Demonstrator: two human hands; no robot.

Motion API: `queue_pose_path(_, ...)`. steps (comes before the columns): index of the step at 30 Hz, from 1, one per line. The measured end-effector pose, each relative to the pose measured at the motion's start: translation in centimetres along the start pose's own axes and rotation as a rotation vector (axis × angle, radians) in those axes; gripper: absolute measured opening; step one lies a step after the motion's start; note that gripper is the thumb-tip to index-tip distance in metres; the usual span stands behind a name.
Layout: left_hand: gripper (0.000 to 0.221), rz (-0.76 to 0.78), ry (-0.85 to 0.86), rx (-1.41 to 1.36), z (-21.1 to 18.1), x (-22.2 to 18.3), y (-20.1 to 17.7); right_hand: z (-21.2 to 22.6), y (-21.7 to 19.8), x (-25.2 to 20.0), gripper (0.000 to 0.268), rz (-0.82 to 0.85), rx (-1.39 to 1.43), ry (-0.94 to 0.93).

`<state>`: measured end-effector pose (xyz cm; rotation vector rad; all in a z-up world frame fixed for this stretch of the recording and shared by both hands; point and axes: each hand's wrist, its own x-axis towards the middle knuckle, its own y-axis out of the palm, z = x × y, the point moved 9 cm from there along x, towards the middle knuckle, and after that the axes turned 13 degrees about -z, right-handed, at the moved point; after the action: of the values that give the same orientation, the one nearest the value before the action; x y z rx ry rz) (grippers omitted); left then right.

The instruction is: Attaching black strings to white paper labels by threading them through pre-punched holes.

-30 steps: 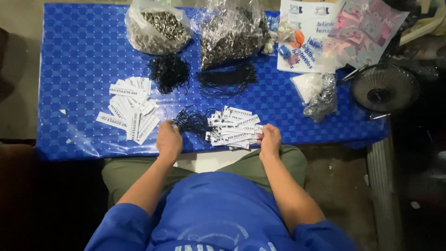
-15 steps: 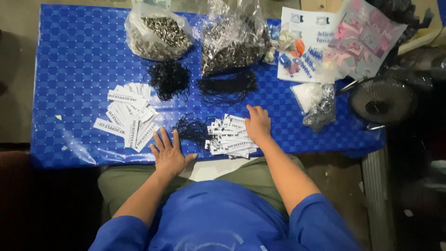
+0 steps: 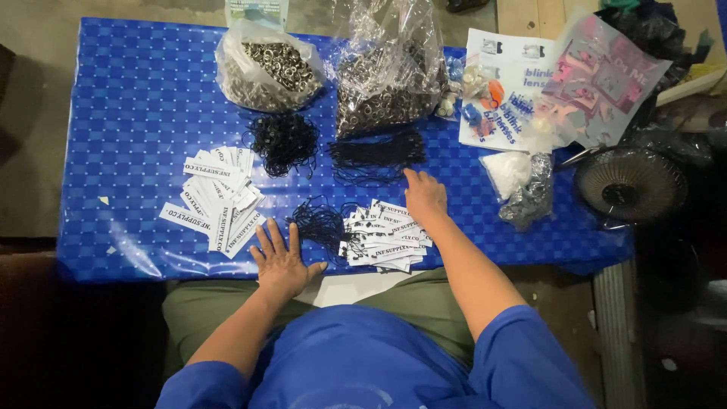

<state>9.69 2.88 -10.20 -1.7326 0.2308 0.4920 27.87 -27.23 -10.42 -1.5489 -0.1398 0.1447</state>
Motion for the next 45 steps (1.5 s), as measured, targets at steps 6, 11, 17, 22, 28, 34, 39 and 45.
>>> queue_pose_path(6,0.121,-0.017,0.003,-0.001,0.1,0.2,0.1,-1.8,1.6,-0.5,0.02,-0.16,0.169,0.052)
queue_pose_path(11,0.122,0.008,0.001,0.006,0.2,0.1,0.3,-2.1,1.7,-1.1,0.013,-0.15,0.183,0.09)
queue_pose_path(17,0.122,0.005,0.007,0.013,0.1,0.3,0.3,-1.9,1.3,-1.0,0.011,-0.162,0.131,0.078)
queue_pose_path(22,0.121,-0.007,0.015,0.021,0.0,0.1,0.0,-2.0,1.7,-0.8,0.013,-0.139,0.104,0.056)
queue_pose_path(28,0.121,0.01,0.015,0.03,0.0,0.0,0.0,-0.9,0.9,0.1,0.017,-0.199,0.027,0.005)
queue_pose_path(34,0.119,0.03,0.001,0.022,0.2,0.2,0.5,-1.0,-1.9,1.9,0.02,-0.067,0.115,0.244)
queue_pose_path(39,0.122,-0.023,0.016,-0.005,0.4,0.4,0.6,-3.4,-4.2,1.9,0.01,-0.292,0.554,0.297)
queue_pose_path(45,0.125,-0.148,0.02,-0.098,0.5,0.1,0.4,-4.3,-5.5,1.3,0.009,-0.379,0.875,0.388)
